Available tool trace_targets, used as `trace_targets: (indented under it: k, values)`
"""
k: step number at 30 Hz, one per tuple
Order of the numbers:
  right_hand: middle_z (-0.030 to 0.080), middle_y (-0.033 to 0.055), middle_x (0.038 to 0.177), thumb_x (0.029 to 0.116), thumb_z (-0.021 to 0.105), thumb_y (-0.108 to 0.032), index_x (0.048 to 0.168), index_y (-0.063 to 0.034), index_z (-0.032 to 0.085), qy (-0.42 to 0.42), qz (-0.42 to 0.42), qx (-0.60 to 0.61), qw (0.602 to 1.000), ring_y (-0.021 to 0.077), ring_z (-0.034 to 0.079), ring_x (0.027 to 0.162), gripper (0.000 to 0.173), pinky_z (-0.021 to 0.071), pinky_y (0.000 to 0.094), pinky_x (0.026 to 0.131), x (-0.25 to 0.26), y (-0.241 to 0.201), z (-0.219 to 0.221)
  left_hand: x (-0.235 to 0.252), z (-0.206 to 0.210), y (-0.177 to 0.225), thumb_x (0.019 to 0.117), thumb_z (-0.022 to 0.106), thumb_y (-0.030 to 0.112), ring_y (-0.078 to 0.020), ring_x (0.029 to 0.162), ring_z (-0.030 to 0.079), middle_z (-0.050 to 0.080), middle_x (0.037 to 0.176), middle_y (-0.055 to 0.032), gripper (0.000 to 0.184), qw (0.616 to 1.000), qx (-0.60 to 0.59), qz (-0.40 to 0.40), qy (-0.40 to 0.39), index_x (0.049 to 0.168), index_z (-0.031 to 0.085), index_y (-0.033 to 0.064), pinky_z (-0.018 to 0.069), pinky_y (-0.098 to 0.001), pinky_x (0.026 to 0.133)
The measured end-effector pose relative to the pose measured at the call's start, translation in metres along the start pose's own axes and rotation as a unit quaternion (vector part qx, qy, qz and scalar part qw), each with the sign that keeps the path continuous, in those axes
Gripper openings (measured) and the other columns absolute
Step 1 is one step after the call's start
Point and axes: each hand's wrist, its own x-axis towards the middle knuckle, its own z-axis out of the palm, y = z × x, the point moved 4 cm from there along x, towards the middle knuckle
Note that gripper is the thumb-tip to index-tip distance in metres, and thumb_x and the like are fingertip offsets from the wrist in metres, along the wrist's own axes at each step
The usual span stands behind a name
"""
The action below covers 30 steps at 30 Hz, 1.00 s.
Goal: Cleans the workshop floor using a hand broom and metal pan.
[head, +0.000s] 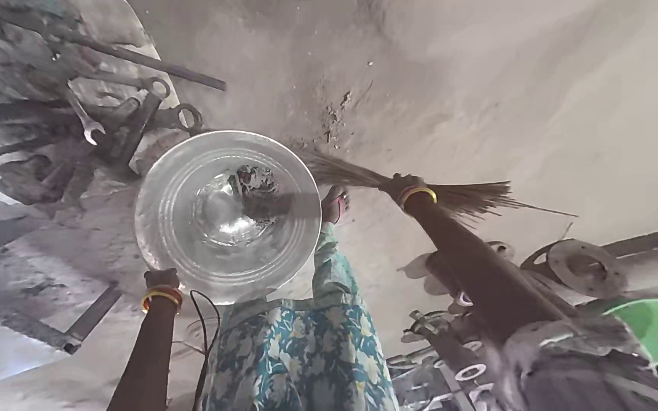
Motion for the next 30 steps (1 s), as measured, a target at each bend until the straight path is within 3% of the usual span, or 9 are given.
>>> trace_targets:
  k: [6, 10, 12, 15, 18, 20, 25, 27, 30]
  values:
    - [0.054, 0.0314, 0.141, 0.1040, 0.053, -0.003, 0.138, -0.0147, 0.061, 0.056, 0.024, 0.008, 0.998, 0.0587, 0.057, 0.118, 0.037, 0.0478, 0.0727, 0.086, -0.015, 0.071, -0.005, -0.039, -0.009, 0.014, 0.1055, 0.054, 0.014, -0.0396, 0.144, 0.042, 0.042, 0.152, -0.0323, 0.061, 0.999, -0.041, 0.018, 0.000, 0.154, 0.027, -0.0096, 0.0340, -0.0503, 0.117]
    - [0.053, 0.0305, 0.141, 0.0938, 0.063, 0.007, 0.141, -0.0187, 0.060, 0.009, -0.030, 0.001, 0.999, 0.0576, 0.057, 0.117, 0.054, 0.0500, 0.0692, 0.088, -0.033, 0.073, 0.027, -0.052, -0.007, 0.018, 0.1049, 0.055, 0.012, -0.0391, 0.144, 0.042, 0.041, 0.153, -0.0319, 0.061, 0.997, -0.070, 0.021, 0.006, 0.155, 0.027, -0.0092, 0.0339, -0.0497, 0.117]
    - [0.053, 0.0282, 0.142, 0.0975, 0.061, 0.003, 0.141, -0.0207, 0.060, -0.021, -0.057, -0.033, 0.998, 0.0546, 0.058, 0.119, 0.050, 0.0508, 0.0661, 0.088, -0.033, 0.059, 0.037, -0.057, -0.007, 0.021, 0.1040, 0.057, 0.014, -0.0393, 0.141, 0.045, 0.045, 0.150, -0.0318, 0.057, 0.997, -0.070, 0.030, 0.002, 0.150, 0.036, -0.0102, 0.0346, -0.0508, 0.116]
    - [0.057, 0.0297, 0.139, 0.1080, 0.051, -0.016, 0.136, -0.0089, 0.063, 0.019, -0.041, 0.014, 0.999, 0.0560, 0.056, 0.121, 0.031, 0.0461, 0.0712, 0.091, -0.017, 0.053, 0.030, -0.068, -0.003, 0.032, 0.0990, 0.067, 0.017, -0.0361, 0.132, 0.052, 0.052, 0.143, -0.0295, 0.053, 0.991, -0.127, 0.044, -0.025, 0.141, 0.049, -0.0105, 0.0411, -0.0514, 0.109]
    - [0.055, 0.0398, 0.133, 0.1082, 0.052, -0.025, 0.135, 0.0077, 0.055, 0.087, 0.029, 0.062, 0.994, 0.0626, 0.054, 0.120, 0.043, 0.0422, 0.0769, 0.093, 0.007, 0.077, 0.003, -0.091, 0.001, 0.059, 0.0968, 0.065, 0.007, -0.0315, 0.125, 0.055, 0.051, 0.142, -0.0281, 0.055, 0.980, -0.165, 0.079, -0.073, 0.144, 0.043, -0.0092, 0.0450, -0.0470, 0.104]
    - [0.055, 0.0397, 0.132, 0.1081, 0.052, -0.025, 0.133, 0.0088, 0.056, 0.108, 0.044, 0.042, 0.992, 0.0632, 0.055, 0.117, 0.043, 0.0428, 0.0782, 0.089, 0.006, 0.093, -0.011, -0.100, -0.004, 0.075, 0.0936, 0.062, -0.001, -0.0288, 0.112, 0.061, 0.054, 0.135, -0.0273, 0.054, 0.977, -0.158, 0.113, -0.083, 0.144, 0.043, -0.0073, 0.0520, -0.0445, 0.092]
    - [0.054, 0.0312, 0.139, 0.1042, 0.056, -0.007, 0.138, -0.0154, 0.062, 0.062, 0.000, -0.022, 0.998, 0.0594, 0.057, 0.115, 0.035, 0.0472, 0.0731, 0.085, -0.038, 0.123, -0.013, -0.121, -0.009, 0.112, 0.0912, 0.059, -0.004, -0.0190, 0.083, 0.062, 0.059, 0.112, -0.0197, 0.047, 0.966, -0.189, 0.142, -0.107, 0.137, 0.048, -0.0042, 0.0547, -0.0345, 0.068]
    - [0.056, 0.0313, 0.137, 0.0946, 0.064, 0.004, 0.138, -0.0189, 0.062, 0.058, 0.000, 0.002, 0.998, 0.0592, 0.059, 0.111, 0.050, 0.0490, 0.0734, 0.082, -0.055, 0.132, 0.003, -0.132, -0.008, 0.127, 0.0947, 0.058, -0.003, -0.0236, 0.087, 0.064, 0.060, 0.116, -0.0233, 0.046, 0.966, -0.185, 0.140, -0.116, 0.140, 0.047, -0.0039, 0.0562, -0.0385, 0.072]
    - [0.058, 0.0327, 0.133, 0.0937, 0.061, 0.005, 0.140, -0.0105, 0.061, 0.070, 0.028, 0.128, 0.989, 0.0573, 0.059, 0.115, 0.049, 0.0469, 0.0738, 0.085, -0.073, 0.136, 0.039, -0.154, -0.001, 0.151, 0.0958, 0.058, -0.001, -0.0300, 0.098, 0.065, 0.061, 0.122, -0.0265, 0.049, 0.966, -0.152, 0.174, -0.119, 0.144, 0.045, -0.0022, 0.0557, -0.0452, 0.083]
